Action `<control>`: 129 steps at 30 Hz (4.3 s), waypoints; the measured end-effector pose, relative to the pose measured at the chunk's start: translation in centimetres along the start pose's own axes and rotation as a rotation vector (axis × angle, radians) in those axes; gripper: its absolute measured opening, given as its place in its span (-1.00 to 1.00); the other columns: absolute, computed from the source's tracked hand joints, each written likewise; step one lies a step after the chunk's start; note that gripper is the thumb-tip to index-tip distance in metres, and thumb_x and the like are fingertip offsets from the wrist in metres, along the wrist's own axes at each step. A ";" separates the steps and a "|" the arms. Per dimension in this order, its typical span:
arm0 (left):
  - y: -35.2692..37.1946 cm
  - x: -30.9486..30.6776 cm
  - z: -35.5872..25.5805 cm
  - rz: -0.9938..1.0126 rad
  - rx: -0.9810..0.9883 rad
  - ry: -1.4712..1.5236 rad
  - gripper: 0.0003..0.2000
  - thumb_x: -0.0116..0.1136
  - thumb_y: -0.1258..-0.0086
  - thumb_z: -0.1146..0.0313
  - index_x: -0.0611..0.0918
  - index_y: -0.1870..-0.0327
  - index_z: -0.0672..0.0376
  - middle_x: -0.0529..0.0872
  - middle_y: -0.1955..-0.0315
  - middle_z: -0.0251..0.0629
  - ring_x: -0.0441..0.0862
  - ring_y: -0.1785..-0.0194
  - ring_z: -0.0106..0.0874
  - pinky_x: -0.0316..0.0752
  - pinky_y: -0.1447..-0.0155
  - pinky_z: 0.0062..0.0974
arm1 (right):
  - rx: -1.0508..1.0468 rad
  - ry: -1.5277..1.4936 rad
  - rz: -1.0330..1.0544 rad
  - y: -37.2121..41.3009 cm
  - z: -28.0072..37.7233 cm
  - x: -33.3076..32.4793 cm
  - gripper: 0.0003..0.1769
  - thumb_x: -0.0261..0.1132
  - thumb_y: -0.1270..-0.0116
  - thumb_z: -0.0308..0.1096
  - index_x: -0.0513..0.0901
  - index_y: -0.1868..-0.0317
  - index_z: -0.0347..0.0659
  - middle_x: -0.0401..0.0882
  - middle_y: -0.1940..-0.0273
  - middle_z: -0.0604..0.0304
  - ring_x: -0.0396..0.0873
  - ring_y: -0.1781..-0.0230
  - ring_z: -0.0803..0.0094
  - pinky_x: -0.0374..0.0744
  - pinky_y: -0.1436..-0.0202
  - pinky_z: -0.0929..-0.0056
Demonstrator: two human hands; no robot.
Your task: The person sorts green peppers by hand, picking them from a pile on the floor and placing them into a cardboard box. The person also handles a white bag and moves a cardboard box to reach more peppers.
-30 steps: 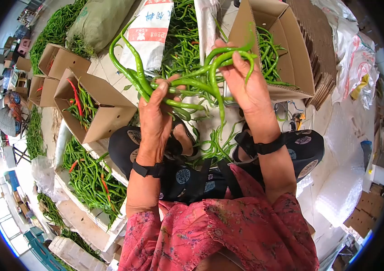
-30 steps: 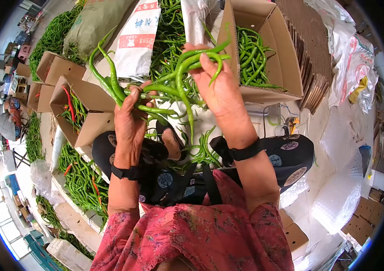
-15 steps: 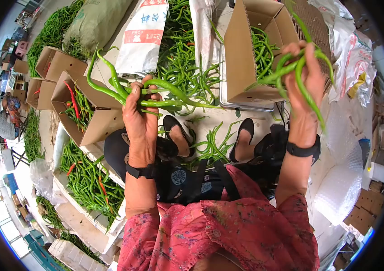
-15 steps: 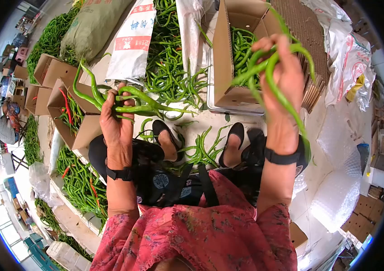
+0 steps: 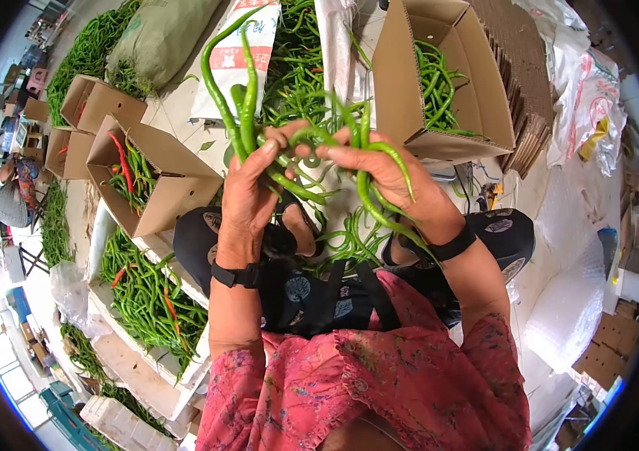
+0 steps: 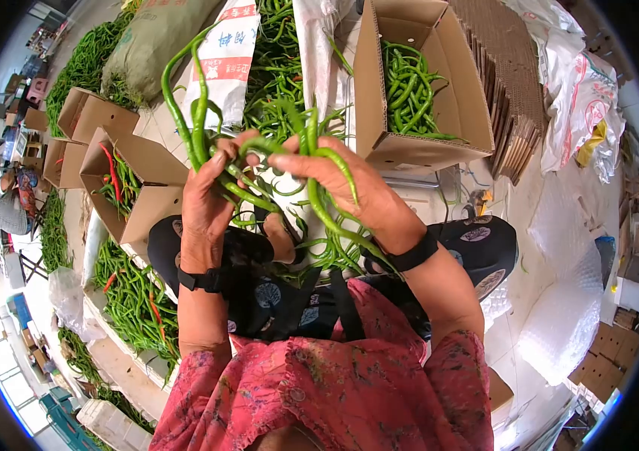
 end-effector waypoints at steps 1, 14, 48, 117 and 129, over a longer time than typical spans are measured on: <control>0.0 0.1 0.0 -0.005 0.041 0.058 -0.80 0.16 -0.41 0.32 0.54 0.12 0.28 0.50 -0.21 0.10 0.66 -0.01 -0.30 0.58 0.14 -0.51 | -0.041 0.070 0.014 -0.1 1.0 -0.7 -0.74 0.31 -0.37 -0.21 0.63 0.10 -0.23 0.62 0.22 0.28 0.47 0.20 0.58 0.41 0.06 0.59; 0.4 -0.1 -0.4 -0.080 0.067 0.145 -0.79 0.08 -0.48 0.38 0.50 0.00 0.31 0.55 0.30 -0.25 0.45 0.30 -0.48 0.44 0.14 -0.56 | -0.409 0.166 -0.044 2.4 7.6 -3.3 -0.60 0.19 -0.45 -0.25 0.49 -0.13 -0.38 0.66 0.10 0.09 0.60 0.00 0.36 0.50 -0.17 0.33; 1.0 2.2 3.1 -0.035 0.355 -1.230 -0.52 0.28 -0.20 0.45 0.44 -0.17 0.21 0.66 0.28 0.14 0.65 0.18 0.09 0.55 0.19 -0.15 | -0.145 0.051 -0.124 -3.6 -0.3 2.3 -0.52 0.32 -0.36 -0.29 0.44 -0.15 -0.41 0.61 0.11 0.07 0.58 0.09 0.41 0.51 -0.03 0.47; 2.6 2.5 0.2 -0.319 0.431 -0.741 -0.80 0.03 -0.46 0.42 0.58 -0.01 0.28 0.64 0.18 -0.32 0.56 0.07 -0.49 0.43 -0.15 -0.50 | -0.216 -0.394 0.109 4.7 3.9 0.4 -0.31 0.18 -0.32 -0.50 0.16 -0.43 -0.47 0.52 0.01 0.14 0.52 -0.08 0.25 0.44 -0.25 0.23; 1.3 7.4 0.0 0.131 0.446 -0.768 -0.68 0.29 -0.21 0.58 0.63 -0.02 0.25 0.60 0.17 -0.31 0.53 0.25 -0.54 0.46 0.12 -0.58 | -0.366 0.537 -0.021 4.3 1.8 1.7 -0.48 0.09 -0.36 -0.54 0.27 -0.33 -0.30 0.47 -0.10 -0.13 0.46 -0.17 -0.01 0.42 -0.19 0.23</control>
Point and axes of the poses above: each hand's wrist, its own y-axis away from the middle knuckle, its own x-axis out of the palm, z = x × y, the point moved 3 cm from there along -y, towards the middle knuckle
